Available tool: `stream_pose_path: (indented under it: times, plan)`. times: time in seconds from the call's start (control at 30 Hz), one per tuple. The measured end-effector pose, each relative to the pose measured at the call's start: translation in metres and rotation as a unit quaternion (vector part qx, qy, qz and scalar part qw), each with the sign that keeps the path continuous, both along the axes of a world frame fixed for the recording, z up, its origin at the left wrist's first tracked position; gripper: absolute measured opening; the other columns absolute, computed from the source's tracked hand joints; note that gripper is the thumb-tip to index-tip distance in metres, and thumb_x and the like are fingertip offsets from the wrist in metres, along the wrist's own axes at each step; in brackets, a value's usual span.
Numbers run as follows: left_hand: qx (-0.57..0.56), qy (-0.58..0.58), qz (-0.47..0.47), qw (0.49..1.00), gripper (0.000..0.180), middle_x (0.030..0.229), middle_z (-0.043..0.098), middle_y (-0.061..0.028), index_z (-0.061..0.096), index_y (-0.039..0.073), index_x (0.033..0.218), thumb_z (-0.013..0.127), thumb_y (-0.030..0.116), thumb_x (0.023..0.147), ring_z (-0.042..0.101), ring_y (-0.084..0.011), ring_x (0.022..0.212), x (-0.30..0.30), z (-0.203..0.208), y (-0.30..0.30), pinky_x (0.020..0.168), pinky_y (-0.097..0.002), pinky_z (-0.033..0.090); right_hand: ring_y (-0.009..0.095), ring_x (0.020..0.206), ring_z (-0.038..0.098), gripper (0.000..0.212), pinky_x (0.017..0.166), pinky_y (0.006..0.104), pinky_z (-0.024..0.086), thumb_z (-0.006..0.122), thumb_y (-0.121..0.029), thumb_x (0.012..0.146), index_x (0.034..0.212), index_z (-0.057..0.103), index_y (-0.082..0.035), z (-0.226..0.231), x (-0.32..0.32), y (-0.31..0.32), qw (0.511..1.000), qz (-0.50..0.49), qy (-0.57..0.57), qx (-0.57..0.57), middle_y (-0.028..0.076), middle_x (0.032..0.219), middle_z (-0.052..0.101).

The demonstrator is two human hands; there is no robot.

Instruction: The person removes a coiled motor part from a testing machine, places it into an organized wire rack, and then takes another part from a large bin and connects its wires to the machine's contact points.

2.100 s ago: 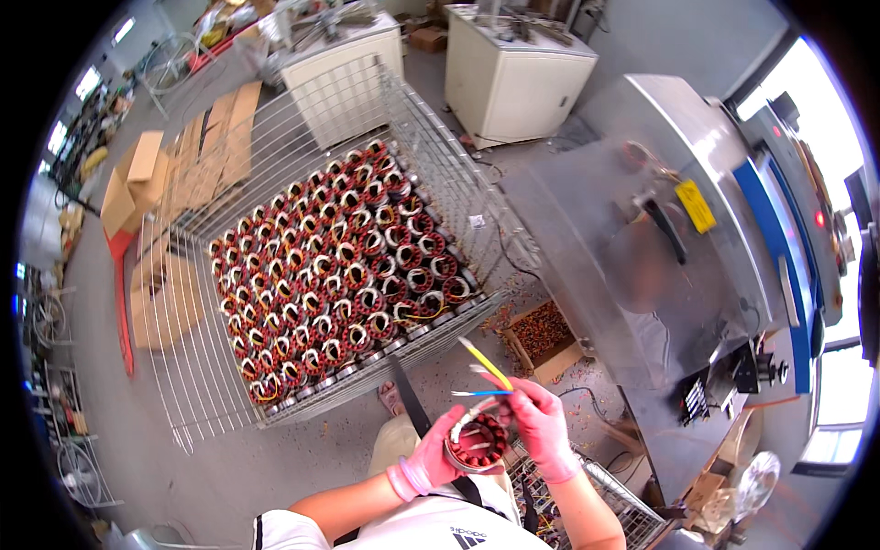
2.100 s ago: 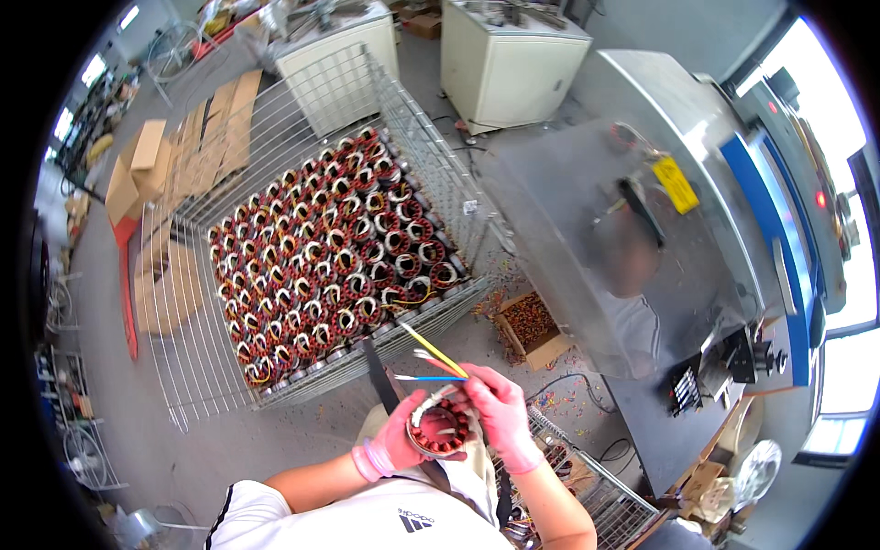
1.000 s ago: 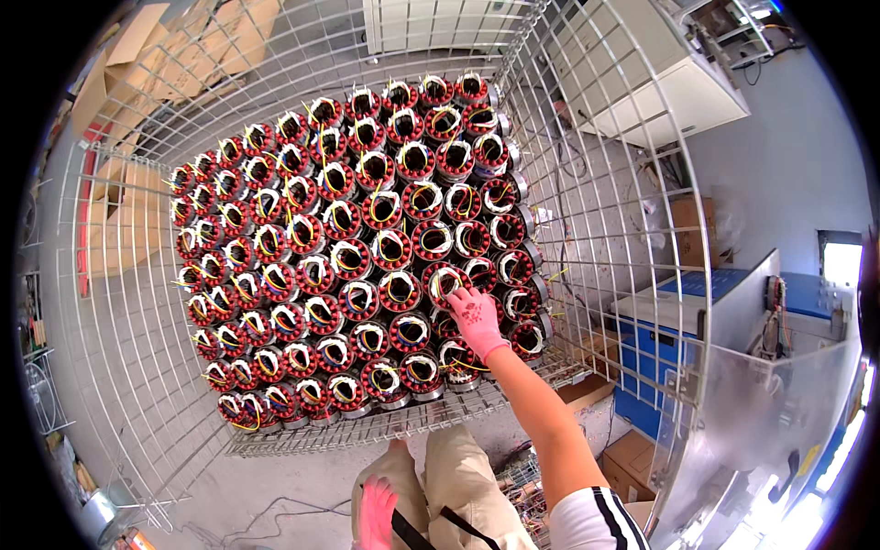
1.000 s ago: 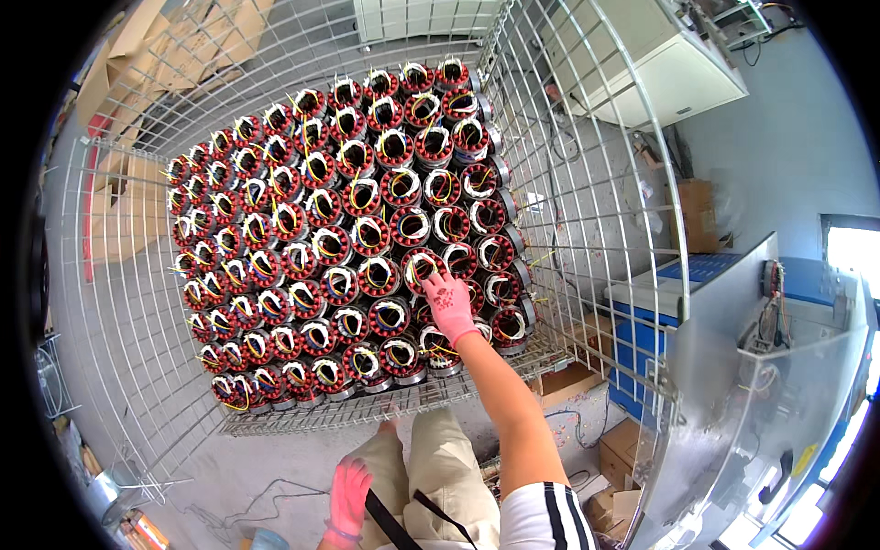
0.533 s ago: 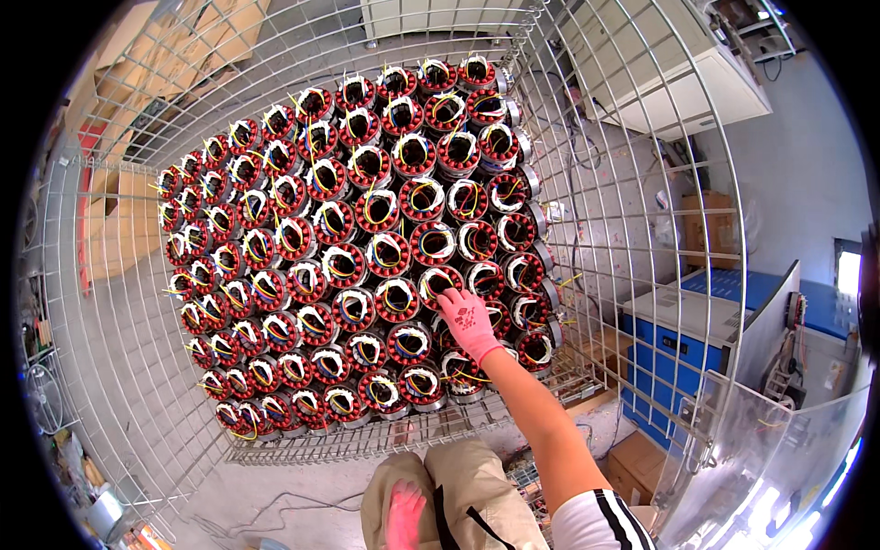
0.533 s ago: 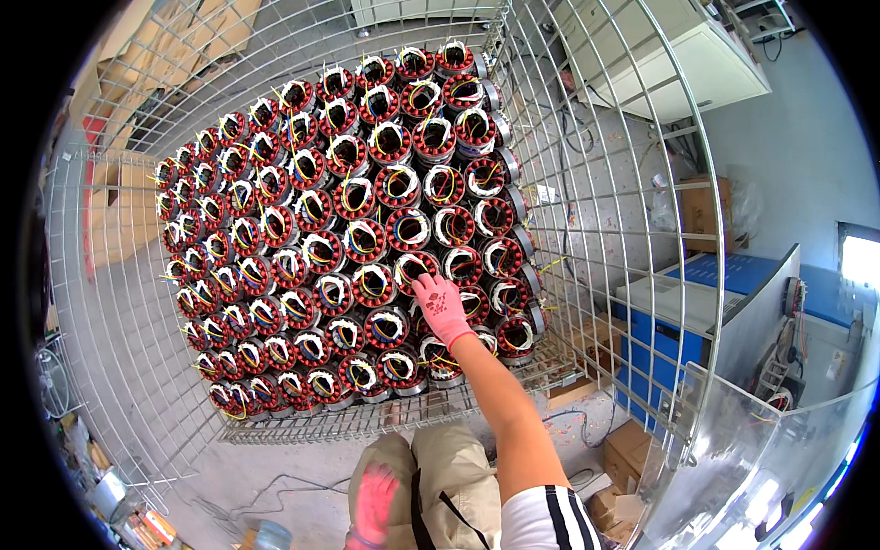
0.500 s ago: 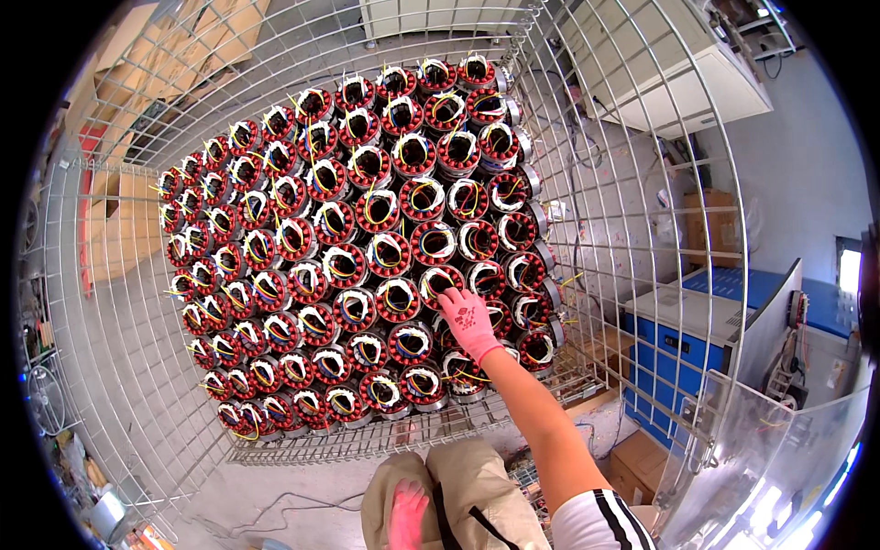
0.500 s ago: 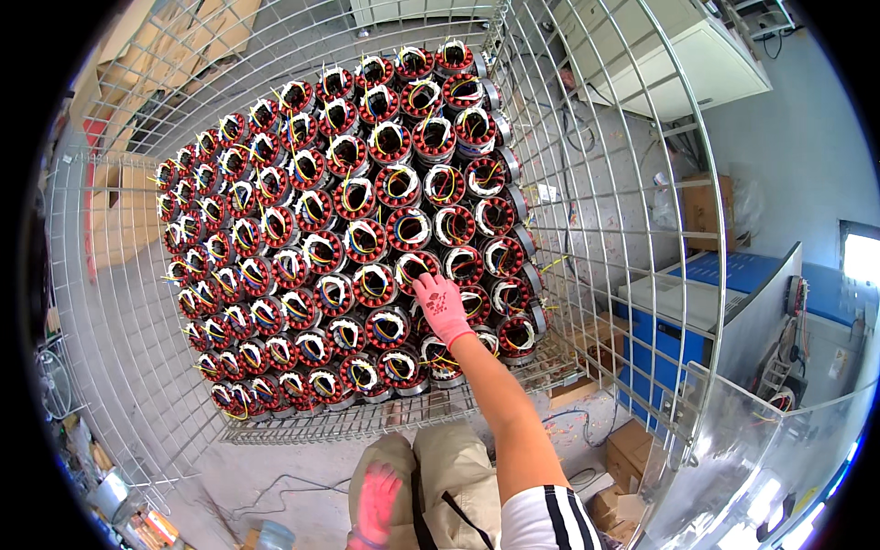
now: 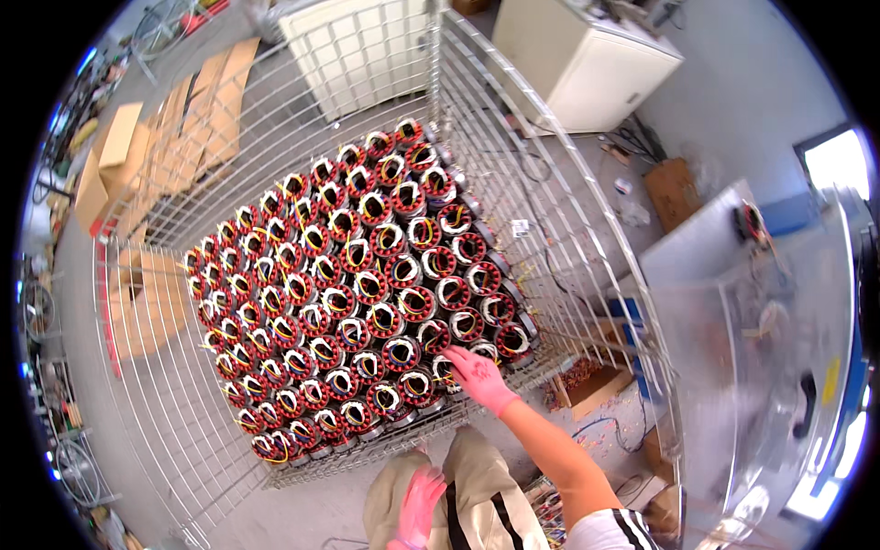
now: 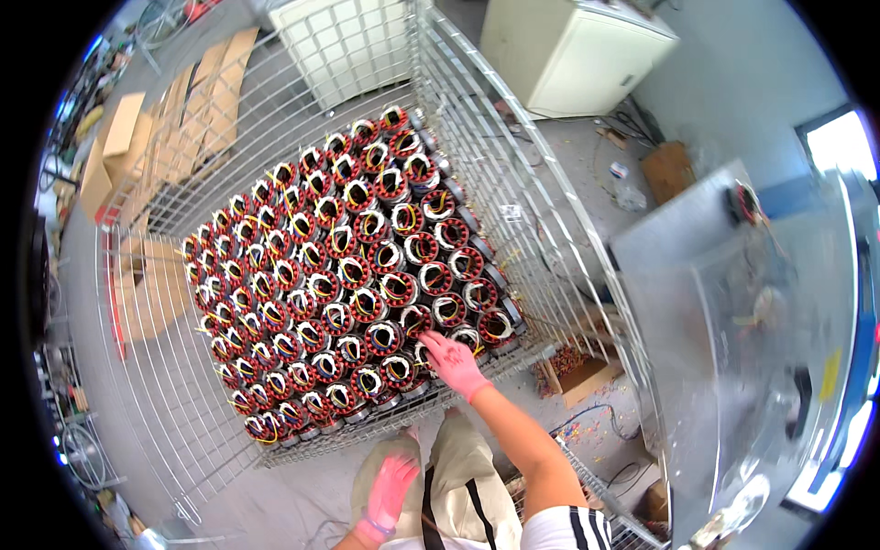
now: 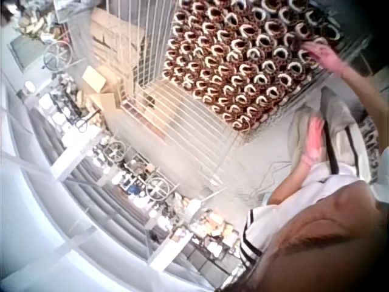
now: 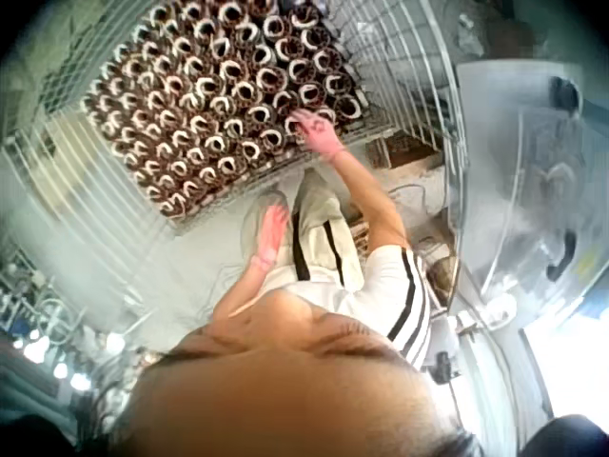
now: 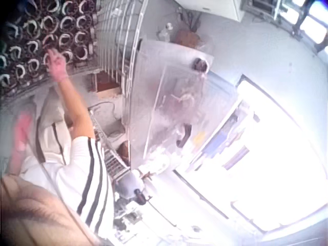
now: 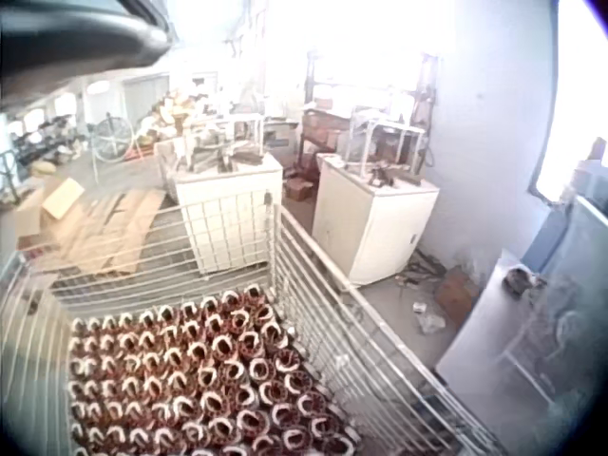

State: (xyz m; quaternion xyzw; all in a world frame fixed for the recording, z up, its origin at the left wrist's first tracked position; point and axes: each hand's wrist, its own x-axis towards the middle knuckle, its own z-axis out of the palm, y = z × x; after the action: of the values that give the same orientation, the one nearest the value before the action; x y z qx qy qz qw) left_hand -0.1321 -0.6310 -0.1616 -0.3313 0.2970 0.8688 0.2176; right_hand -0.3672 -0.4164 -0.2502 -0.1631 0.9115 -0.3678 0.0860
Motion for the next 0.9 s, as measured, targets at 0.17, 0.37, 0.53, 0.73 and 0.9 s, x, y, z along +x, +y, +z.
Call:
stream_pose_path:
  times: [0.17, 0.37, 0.53, 0.73, 0.9]
  plan:
    - [-0.114, 0.048, -0.21, 0.97, 0.05, 0.134, 0.051, -0.0177, 0.037, -0.002, 0.14, 0.047, 0.026, 0.101, 0.051, -0.0274, 0.124, -0.033, 0.065, 0.028, 0.108, -0.0398, 0.038, 0.033, 0.1, 0.062, 0.031, 0.085, 0.0394, 0.051, 0.06, -0.017, 0.087, 0.118, 0.06, -0.011, 0.054, 0.173, 0.073, 0.97, -0.223, -0.089, 0.021, 0.013, 0.117, 0.062]
    - [-0.18, 0.199, -0.487, 0.831, 0.052, 0.131, 0.053, -0.0201, 0.038, -0.003, 0.14, 0.05, 0.03, 0.1, 0.051, -0.0262, 0.123, -0.012, 0.108, 0.1, 0.108, -0.0384, 0.038, 0.023, 0.09, 0.065, 0.022, 0.08, 0.0325, 0.05, 0.058, -0.017, 0.092, 0.108, 0.066, -0.004, 0.109, 0.436, 0.135, 0.625, -0.764, -0.065, -0.145, 0.012, 0.094, 0.069]
    - [-0.152, 0.355, -0.648, 0.657, 0.054, 0.143, 0.04, -0.0173, 0.033, -0.001, 0.144, 0.049, 0.026, 0.1, 0.038, -0.0258, 0.134, 0.056, 0.102, 0.195, 0.113, -0.0374, 0.028, 0.006, 0.064, 0.048, 0.022, 0.057, 0.0222, 0.039, 0.057, -0.021, 0.096, 0.111, 0.063, -0.005, 0.061, 0.705, 0.125, 0.255, -0.934, 0.147, -0.202, -0.003, 0.079, 0.059]
    - [-0.197, 0.695, -0.637, 0.27, 0.064, 0.147, 0.031, -0.0211, 0.034, -0.002, 0.142, 0.058, 0.03, 0.092, 0.027, -0.0376, 0.138, 0.195, 0.079, 0.372, 0.114, -0.0481, 0.021, 0.009, 0.064, 0.053, 0.03, 0.058, 0.0264, 0.045, 0.061, -0.029, 0.089, 0.105, 0.067, -0.005, -0.068, 0.844, 0.039, 0.206, -0.944, -0.126, -0.226, 0.0, 0.079, 0.062]
    - [-0.299, 0.767, -0.549, 0.146, 0.069, 0.146, 0.032, -0.0217, 0.036, -0.002, 0.14, 0.06, 0.039, 0.09, 0.025, -0.0439, 0.137, 0.279, 0.003, 0.462, 0.112, -0.0553, 0.02, 0.032, 0.092, 0.065, 0.039, 0.083, 0.0399, 0.049, 0.056, -0.04, 0.086, 0.106, 0.068, -0.008, -0.087, 0.815, 0.135, 0.194, -0.925, -0.203, -0.257, 0.015, 0.093, 0.069]
